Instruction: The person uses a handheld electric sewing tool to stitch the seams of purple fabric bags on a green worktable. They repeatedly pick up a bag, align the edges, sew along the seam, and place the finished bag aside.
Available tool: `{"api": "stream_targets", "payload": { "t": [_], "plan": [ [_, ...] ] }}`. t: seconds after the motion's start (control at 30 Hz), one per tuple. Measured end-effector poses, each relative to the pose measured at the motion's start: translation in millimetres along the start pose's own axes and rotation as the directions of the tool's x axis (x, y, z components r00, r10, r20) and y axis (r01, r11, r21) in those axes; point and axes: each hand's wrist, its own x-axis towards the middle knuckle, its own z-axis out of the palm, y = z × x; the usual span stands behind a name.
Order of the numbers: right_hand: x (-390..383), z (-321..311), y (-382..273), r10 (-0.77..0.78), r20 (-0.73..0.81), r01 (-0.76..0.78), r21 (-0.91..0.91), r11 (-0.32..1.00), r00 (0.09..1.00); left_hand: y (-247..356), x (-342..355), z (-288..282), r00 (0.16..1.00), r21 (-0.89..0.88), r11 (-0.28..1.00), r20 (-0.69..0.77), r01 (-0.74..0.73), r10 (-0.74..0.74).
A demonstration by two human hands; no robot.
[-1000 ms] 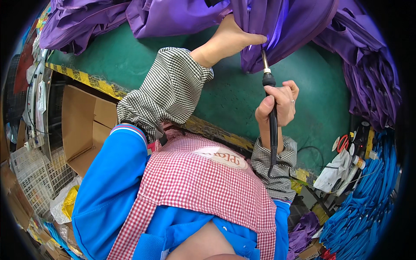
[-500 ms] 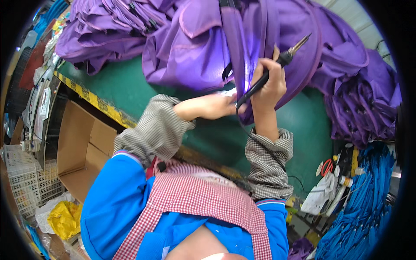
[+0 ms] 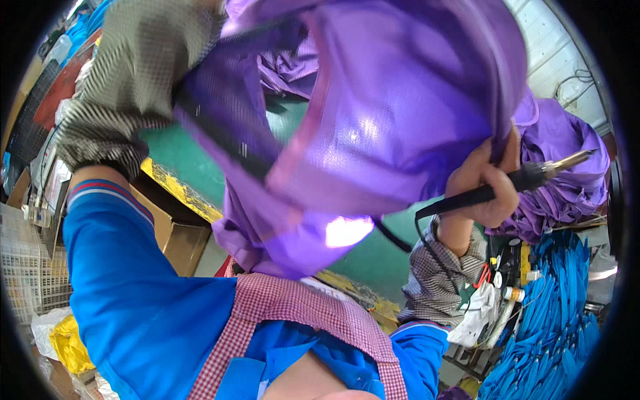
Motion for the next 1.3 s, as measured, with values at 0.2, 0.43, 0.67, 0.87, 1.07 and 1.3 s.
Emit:
{"api": "stream_targets", "payload": {
  "t": [0.2,0.43,0.67,0.87,1.07,1.3],
  "plan": [
    [-4.1,11.6,23.5,-0.114,0.113,0.113,0.019,0.993,0.987,-67.3,-22.6,-45.1,0.940,0.722,0.692,0.234,0.002,-0.246],
    [61.2,-61.2,13.2,0.131,0.065,-0.117,-0.192,0.974,0.989,50.2,72.7,-15.9,0.537,0.240,0.678,0.454,0.695,-0.711],
    [-59.9,67.3,-0.7,0.094,0.294,-0.074,-0.078,0.994,0.951,31.2,-47.2,66.5,0.827,0.315,0.920,0.435,0.231,-0.357],
    [-81.7,70.5,23.7,0.193,0.156,-0.193,-0.010,0.981,0.969,75.4,-193.7,33.0,0.599,-0.273,0.707,-0.386,0.653,-0.702],
    [-88.7,116.1,-11.8,0.116,0.010,-0.116,0.109,0.987,0.993,55.3,-275.4,75.9,0.007,-0.790,-0.205,0.256,0.578,-0.967],
    [-94.7,110.1,46.1,0.088,0.182,-0.061,-0.152,0.987,0.979,85.3,-264.3,108.4,0.236,-0.352,0.080,0.426,0.933,-0.873]
  ]
}}
